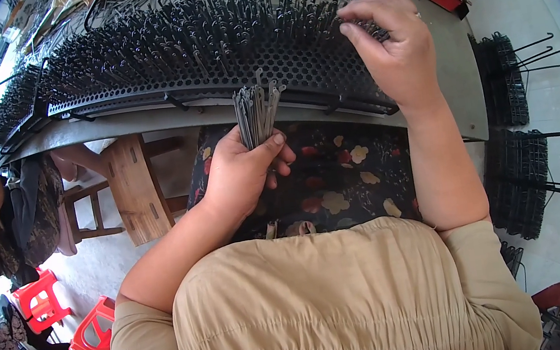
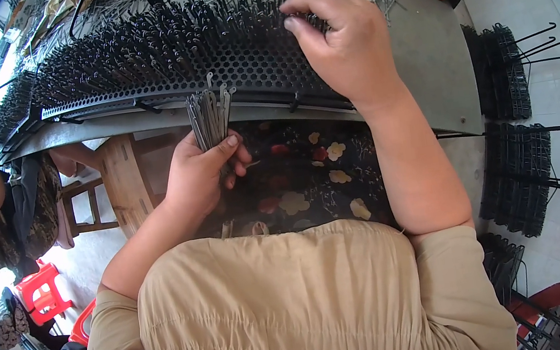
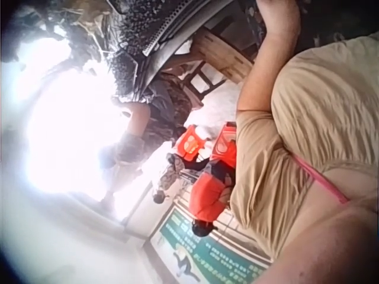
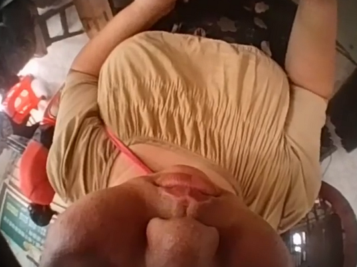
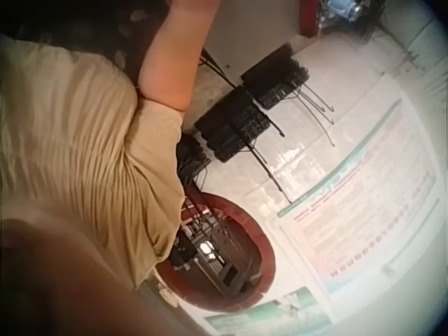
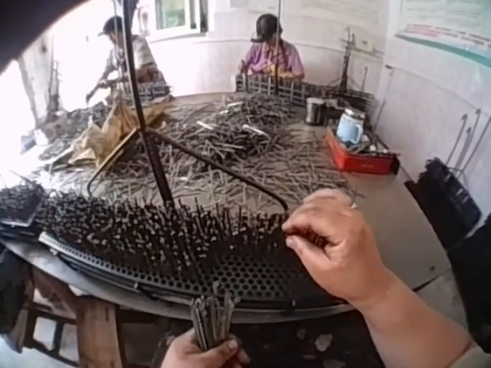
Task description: Inserting thin metal pins manually into a grid template as part of an assembly process.
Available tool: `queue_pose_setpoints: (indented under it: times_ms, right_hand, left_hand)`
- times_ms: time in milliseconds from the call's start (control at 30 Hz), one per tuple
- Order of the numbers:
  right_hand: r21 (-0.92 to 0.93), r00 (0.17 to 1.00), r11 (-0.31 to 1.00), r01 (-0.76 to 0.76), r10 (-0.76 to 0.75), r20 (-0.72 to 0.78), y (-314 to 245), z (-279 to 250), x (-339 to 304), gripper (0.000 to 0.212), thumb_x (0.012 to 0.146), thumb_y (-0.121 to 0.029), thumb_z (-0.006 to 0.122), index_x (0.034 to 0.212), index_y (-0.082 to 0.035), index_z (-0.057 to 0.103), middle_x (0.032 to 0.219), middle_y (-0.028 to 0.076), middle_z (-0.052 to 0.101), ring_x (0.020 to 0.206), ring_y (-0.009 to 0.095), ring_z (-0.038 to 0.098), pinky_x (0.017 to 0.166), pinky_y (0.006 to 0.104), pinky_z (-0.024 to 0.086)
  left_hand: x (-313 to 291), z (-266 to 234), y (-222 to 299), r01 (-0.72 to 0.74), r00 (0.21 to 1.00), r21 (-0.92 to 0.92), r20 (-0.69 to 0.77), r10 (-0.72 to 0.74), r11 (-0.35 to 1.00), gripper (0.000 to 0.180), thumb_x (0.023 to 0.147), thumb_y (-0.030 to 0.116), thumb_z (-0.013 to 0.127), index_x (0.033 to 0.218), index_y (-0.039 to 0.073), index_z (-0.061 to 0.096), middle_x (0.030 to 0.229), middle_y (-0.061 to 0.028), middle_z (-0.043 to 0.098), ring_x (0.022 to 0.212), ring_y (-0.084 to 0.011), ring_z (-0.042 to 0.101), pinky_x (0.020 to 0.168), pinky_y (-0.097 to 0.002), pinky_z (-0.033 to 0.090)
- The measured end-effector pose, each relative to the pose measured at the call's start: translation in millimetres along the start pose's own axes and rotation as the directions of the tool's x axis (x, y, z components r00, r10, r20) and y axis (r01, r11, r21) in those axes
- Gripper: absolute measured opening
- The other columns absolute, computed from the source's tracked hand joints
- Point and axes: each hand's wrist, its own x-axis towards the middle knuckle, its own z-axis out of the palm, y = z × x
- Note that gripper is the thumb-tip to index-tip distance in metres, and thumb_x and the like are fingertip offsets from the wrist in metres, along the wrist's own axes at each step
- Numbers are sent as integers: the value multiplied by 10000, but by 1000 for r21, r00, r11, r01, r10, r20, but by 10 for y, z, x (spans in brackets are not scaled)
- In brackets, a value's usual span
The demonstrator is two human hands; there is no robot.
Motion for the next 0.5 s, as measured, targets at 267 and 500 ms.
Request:
queue_pose_setpoints:
  times_ms: [267, 500]
  right_hand:
    - [-127, 984, 991, 36, -12, 180, 26, 125, -24, 159, 698, -28, 711, 844, -82, 680, 1152, 36, 635, 1166, 271, 509, 978, 374, 405]
    - [-39, 969, 999, 11, -1, 248, 86, 101, 100, 93, 743, -24, 654, 825, -52, 620, 1122, 50, 635, 1141, 280, 516, 983, 370, 389]
  left_hand:
    - [-15, 28, -3, 1, 1000, 42, -3, -1, 999, 96, 937, 131, 588, 967, 42, 565, 783, -58, 652, 599, -101, 591, 465, -221, 441]
    - [-24, 16, -3, 11, 1000, 48, 9, -11, 999, 88, 934, 122, 595, 961, 43, 566, 766, -49, 642, 584, -91, 573, 456, -219, 429]
